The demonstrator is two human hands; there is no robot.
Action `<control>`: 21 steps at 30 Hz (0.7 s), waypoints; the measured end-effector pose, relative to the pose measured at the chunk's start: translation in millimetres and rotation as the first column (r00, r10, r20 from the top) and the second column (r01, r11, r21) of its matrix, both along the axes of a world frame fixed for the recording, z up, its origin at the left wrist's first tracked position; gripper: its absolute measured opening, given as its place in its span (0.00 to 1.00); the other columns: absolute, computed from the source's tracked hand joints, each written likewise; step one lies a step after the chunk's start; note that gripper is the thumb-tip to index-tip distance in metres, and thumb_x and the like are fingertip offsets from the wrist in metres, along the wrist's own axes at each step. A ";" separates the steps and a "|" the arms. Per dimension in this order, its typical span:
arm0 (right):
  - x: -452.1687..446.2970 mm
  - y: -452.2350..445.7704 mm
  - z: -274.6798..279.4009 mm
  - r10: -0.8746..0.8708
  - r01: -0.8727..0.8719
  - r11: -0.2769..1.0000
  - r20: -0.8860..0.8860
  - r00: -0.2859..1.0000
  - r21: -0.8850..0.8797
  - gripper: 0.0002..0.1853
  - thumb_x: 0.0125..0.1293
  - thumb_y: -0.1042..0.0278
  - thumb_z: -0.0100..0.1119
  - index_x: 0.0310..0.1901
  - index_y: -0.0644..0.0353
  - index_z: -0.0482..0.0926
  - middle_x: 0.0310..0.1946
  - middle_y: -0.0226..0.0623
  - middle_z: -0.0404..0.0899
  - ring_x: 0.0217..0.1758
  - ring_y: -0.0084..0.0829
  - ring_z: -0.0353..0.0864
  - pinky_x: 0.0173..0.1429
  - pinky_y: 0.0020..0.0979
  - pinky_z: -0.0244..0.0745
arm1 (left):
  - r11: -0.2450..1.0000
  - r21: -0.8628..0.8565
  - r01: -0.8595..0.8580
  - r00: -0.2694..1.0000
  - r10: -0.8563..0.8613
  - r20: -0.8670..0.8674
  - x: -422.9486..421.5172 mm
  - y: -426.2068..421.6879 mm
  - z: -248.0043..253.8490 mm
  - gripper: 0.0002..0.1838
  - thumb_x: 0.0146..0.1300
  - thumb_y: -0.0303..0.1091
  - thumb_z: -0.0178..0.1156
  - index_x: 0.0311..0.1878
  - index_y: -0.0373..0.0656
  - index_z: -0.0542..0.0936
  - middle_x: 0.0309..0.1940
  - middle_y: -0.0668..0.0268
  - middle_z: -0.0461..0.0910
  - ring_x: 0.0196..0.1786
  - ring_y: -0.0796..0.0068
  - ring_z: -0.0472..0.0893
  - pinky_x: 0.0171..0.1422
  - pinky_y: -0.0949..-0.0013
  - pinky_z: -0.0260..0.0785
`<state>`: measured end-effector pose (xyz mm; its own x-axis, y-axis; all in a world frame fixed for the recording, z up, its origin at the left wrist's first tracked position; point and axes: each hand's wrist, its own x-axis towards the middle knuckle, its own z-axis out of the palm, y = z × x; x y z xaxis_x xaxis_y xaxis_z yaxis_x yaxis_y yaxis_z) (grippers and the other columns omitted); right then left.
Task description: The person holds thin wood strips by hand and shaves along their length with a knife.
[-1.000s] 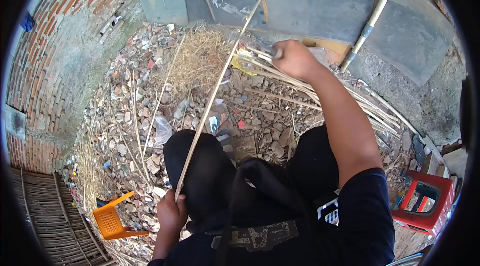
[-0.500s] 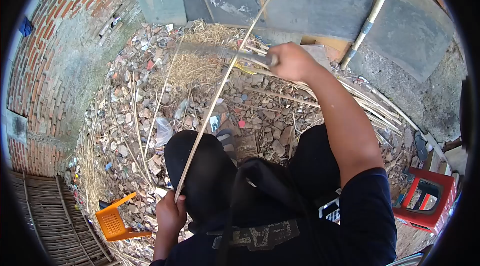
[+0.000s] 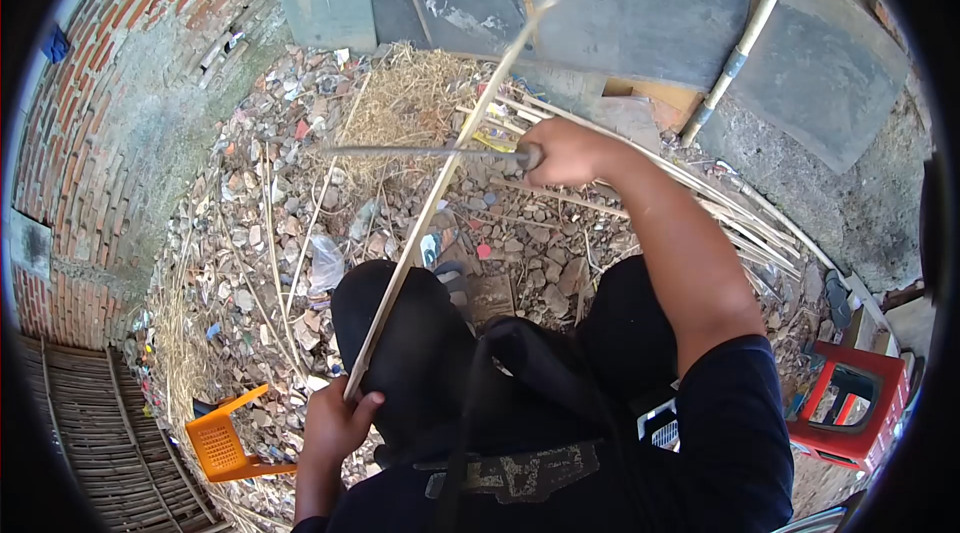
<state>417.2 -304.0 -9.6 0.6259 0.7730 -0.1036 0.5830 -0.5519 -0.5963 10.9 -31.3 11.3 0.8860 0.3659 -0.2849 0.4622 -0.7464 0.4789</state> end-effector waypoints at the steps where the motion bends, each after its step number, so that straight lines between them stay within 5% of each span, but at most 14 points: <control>1: 5.7 4.0 -3.4 -0.019 0.019 1.000 -0.004 1.000 -0.009 0.12 0.53 0.63 0.69 0.37 0.58 0.85 0.29 0.44 0.85 0.36 0.46 0.85 0.46 0.44 0.80 | 1.000 -0.015 -0.008 1.000 0.008 -0.014 4.5 -1.0 3.7 0.26 0.68 0.53 0.69 0.37 0.32 0.80 0.20 0.52 0.80 0.26 0.51 0.83 0.33 0.55 0.73; 2: 5.4 8.4 -10.2 -0.010 0.010 1.000 0.048 0.999 -0.002 0.14 0.52 0.63 0.69 0.39 0.59 0.84 0.29 0.44 0.85 0.37 0.48 0.86 0.47 0.46 0.80 | 0.991 -0.101 -0.089 0.995 0.084 -0.054 2.1 2.2 1.1 0.27 0.65 0.52 0.73 0.39 0.31 0.81 0.20 0.56 0.81 0.27 0.63 0.84 0.35 0.60 0.74; 5: -16.2 11.7 4.7 -0.083 0.075 0.996 0.264 0.961 0.038 0.13 0.51 0.64 0.68 0.39 0.57 0.85 0.30 0.44 0.85 0.38 0.46 0.87 0.47 0.47 0.81 | 0.967 -0.180 -0.179 0.984 0.171 -0.058 -1.2 1.1 -5.9 0.27 0.67 0.53 0.71 0.39 0.31 0.82 0.21 0.56 0.81 0.28 0.68 0.83 0.36 0.61 0.73; 8: -33.8 11.2 25.2 0.081 -0.056 0.995 0.354 0.932 -0.081 0.12 0.51 0.65 0.68 0.39 0.54 0.86 0.31 0.44 0.86 0.40 0.46 0.88 0.48 0.48 0.82 | 0.977 -0.159 -0.139 0.990 0.132 -0.052 2.9 -0.4 -4.4 0.27 0.67 0.54 0.71 0.39 0.32 0.82 0.21 0.57 0.81 0.28 0.68 0.82 0.36 0.61 0.73; 11: -29.7 10.7 23.2 0.067 -0.033 0.993 0.307 0.949 -0.113 0.13 0.50 0.66 0.68 0.40 0.51 0.87 0.31 0.43 0.86 0.41 0.45 0.88 0.48 0.48 0.82 | 0.998 0.016 -0.056 0.996 0.057 -0.065 4.4 -2.6 -3.5 0.28 0.66 0.56 0.71 0.38 0.33 0.82 0.21 0.58 0.80 0.27 0.69 0.81 0.35 0.62 0.72; 15: -10.4 8.7 12.6 -0.083 0.121 0.984 0.268 0.960 -0.129 0.14 0.54 0.64 0.66 0.44 0.51 0.87 0.37 0.43 0.88 0.45 0.46 0.88 0.53 0.48 0.83 | 0.992 -0.048 -0.118 0.991 0.114 -0.074 7.9 -6.7 4.5 0.27 0.66 0.55 0.72 0.36 0.34 0.81 0.20 0.59 0.81 0.26 0.70 0.81 0.34 0.61 0.72; 18: -20.6 9.2 14.9 -0.011 0.030 0.998 0.287 0.958 -0.059 0.14 0.52 0.63 0.67 0.42 0.52 0.86 0.33 0.42 0.87 0.43 0.46 0.88 0.51 0.48 0.82 | 0.983 -0.123 -0.136 0.989 0.141 0.034 1.3 -7.8 -5.4 0.27 0.66 0.54 0.72 0.33 0.35 0.79 0.19 0.61 0.79 0.26 0.73 0.79 0.33 0.63 0.71; 21: -45.3 11.7 31.2 0.108 -0.078 0.992 0.366 0.924 -0.097 0.13 0.51 0.64 0.67 0.40 0.52 0.86 0.29 0.40 0.87 0.39 0.46 0.89 0.49 0.48 0.82 | 0.969 -0.152 -0.193 0.979 0.181 -0.092 3.4 -3.7 -5.6 0.26 0.65 0.53 0.73 0.33 0.35 0.79 0.19 0.62 0.79 0.25 0.74 0.77 0.32 0.64 0.70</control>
<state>371.8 -292.3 21.6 0.5572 0.8283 0.0580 0.8045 -0.5212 -0.2849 14.3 -35.0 5.8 0.7794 0.4674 -0.4173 0.6263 -0.5605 0.5419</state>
